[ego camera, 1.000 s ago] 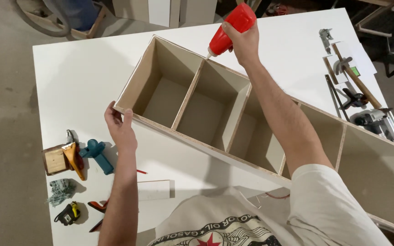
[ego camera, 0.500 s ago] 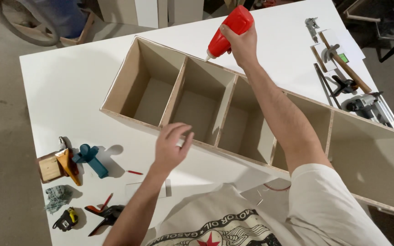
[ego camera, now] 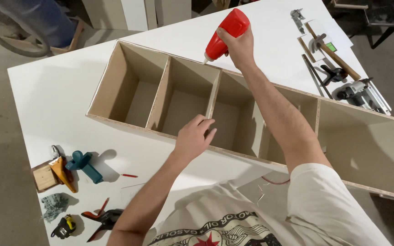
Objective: Assembling a wooden shelf unit by applying glue and using a pneumatic nail gun to attach the back panel
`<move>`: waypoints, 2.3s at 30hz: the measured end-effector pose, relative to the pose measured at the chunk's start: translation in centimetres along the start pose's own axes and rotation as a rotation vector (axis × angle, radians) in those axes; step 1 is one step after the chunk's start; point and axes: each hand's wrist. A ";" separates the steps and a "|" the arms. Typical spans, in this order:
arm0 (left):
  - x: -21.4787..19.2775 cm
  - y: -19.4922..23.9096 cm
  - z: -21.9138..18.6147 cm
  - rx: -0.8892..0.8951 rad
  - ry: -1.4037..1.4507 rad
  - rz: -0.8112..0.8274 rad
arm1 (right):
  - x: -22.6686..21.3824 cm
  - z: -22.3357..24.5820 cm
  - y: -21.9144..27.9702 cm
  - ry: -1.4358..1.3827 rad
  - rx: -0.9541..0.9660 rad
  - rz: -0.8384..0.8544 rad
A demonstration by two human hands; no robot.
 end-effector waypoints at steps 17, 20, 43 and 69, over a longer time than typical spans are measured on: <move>0.6 0.3 0.6 -0.069 -0.090 0.015 | -5.5 -1.3 2.0 0.031 -0.031 -0.039; 0.6 0.3 0.6 -0.059 -0.098 0.012 | -6.6 -1.7 2.2 0.036 -0.047 -0.054; 0.6 -0.1 -0.1 -0.163 -0.088 0.062 | -15.7 -2.8 5.8 0.113 0.023 -0.180; 10.4 -5.0 -9.7 0.365 -0.035 0.249 | -26.2 -4.8 9.4 0.106 -0.008 -0.288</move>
Point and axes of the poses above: each hand's wrist, its own y-axis away from the middle knuckle, its own x-axis out of the palm, z = x × y, and after that the axes turned 10 degrees about z, right-handed
